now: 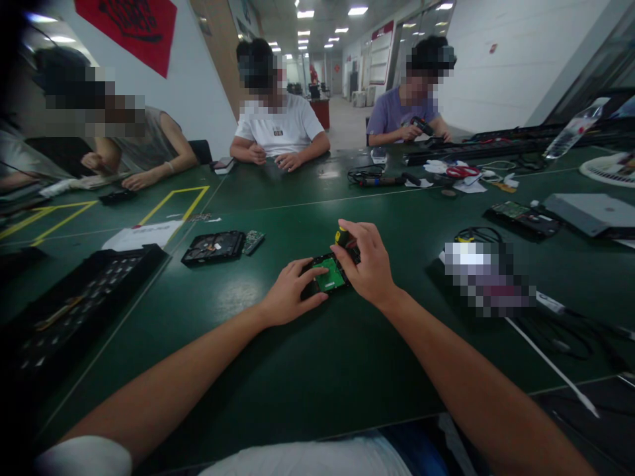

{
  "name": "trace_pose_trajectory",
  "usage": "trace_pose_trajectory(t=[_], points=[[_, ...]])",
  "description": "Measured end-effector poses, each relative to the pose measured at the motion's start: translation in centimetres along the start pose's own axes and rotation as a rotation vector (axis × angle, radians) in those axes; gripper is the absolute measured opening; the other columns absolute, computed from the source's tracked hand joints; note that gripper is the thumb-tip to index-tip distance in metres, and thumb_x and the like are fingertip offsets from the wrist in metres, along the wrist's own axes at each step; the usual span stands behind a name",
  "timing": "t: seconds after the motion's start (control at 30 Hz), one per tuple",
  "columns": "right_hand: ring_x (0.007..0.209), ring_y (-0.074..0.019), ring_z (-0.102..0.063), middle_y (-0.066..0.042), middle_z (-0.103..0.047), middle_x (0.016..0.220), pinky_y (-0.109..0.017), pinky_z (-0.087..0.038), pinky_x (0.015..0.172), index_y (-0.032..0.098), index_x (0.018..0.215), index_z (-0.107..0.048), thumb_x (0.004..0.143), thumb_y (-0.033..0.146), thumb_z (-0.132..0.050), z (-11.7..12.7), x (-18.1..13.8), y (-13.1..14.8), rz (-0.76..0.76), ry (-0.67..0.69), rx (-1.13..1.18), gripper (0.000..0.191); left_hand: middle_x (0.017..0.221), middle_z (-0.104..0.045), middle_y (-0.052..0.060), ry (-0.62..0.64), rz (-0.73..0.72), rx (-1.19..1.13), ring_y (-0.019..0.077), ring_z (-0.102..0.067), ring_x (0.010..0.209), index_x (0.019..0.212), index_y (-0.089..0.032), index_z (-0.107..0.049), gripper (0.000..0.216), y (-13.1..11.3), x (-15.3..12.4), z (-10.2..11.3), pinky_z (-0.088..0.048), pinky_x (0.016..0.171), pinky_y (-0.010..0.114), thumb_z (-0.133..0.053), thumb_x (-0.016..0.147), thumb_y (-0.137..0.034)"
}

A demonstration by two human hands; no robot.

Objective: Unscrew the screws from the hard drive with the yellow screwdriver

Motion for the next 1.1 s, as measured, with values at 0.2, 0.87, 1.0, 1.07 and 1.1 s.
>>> trace_pose_trajectory(t=[0.2,0.87,1.0,1.07,1.1], points=[[0.115,-0.0283,-0.07,-0.01,-0.064,0.143,-0.054,-0.059,0.103,0.036,0.163,-0.04,0.106,0.028,-0.055,-0.9,-0.3,-0.4,-0.029,0.054,0.057,0.059,0.16,-0.046,0.015,0.003,-0.001,0.004,0.0387,-0.041,0.15,0.152,-0.029,-0.056,0.061,-0.1,0.0,0.1,-0.041,0.12,0.061,-0.066,0.099,-0.058],[0.115,-0.0286,-0.069,-0.01,-0.063,0.145,-0.055,-0.06,0.101,0.036,0.164,-0.036,0.107,0.027,-0.051,-1.1,-0.3,-0.4,-0.011,0.084,0.05,0.06,0.16,-0.046,0.016,0.001,-0.002,0.004,0.0392,-0.041,0.15,0.152,-0.03,-0.057,0.061,-0.1,0.0,0.0,-0.04,0.12,0.061,-0.067,0.098,-0.058],[0.113,-0.0275,-0.069,-0.01,-0.062,0.145,-0.053,-0.06,0.099,0.037,0.162,-0.038,0.106,0.027,-0.055,-1.0,-0.1,0.3,0.021,0.097,0.034,0.06,0.161,-0.045,0.015,-0.003,-0.003,0.011,0.0394,-0.042,0.149,0.153,-0.03,-0.056,0.062,-0.1,0.0,0.0,-0.041,0.119,0.061,-0.067,0.098,-0.058],[0.11,-0.0271,-0.068,-0.01,-0.063,0.137,-0.05,-0.061,0.094,0.037,0.158,-0.044,0.105,0.026,-0.057,-0.7,0.1,0.8,0.047,0.073,0.007,0.056,0.16,-0.045,0.016,-0.001,-0.002,0.015,0.0394,-0.042,0.149,0.152,-0.029,-0.056,0.062,-0.1,0.0,0.0,-0.041,0.119,0.061,-0.067,0.098,-0.058],[0.108,-0.0269,-0.068,-0.01,-0.063,0.133,-0.049,-0.062,0.092,0.037,0.156,-0.048,0.104,0.025,-0.059,-0.5,0.1,0.9,0.057,0.055,-0.008,0.054,0.159,-0.046,0.016,0.0,-0.003,0.016,0.0394,-0.042,0.148,0.152,-0.029,-0.057,0.062,-0.2,0.0,0.1,-0.041,0.119,0.061,-0.067,0.098,-0.057]])
Point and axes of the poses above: each hand's wrist, its own x-axis towards the middle knuckle, its own z-axis out of the back of the hand, y = z × x, the point moved 9 cm from there along x, towards the middle knuckle
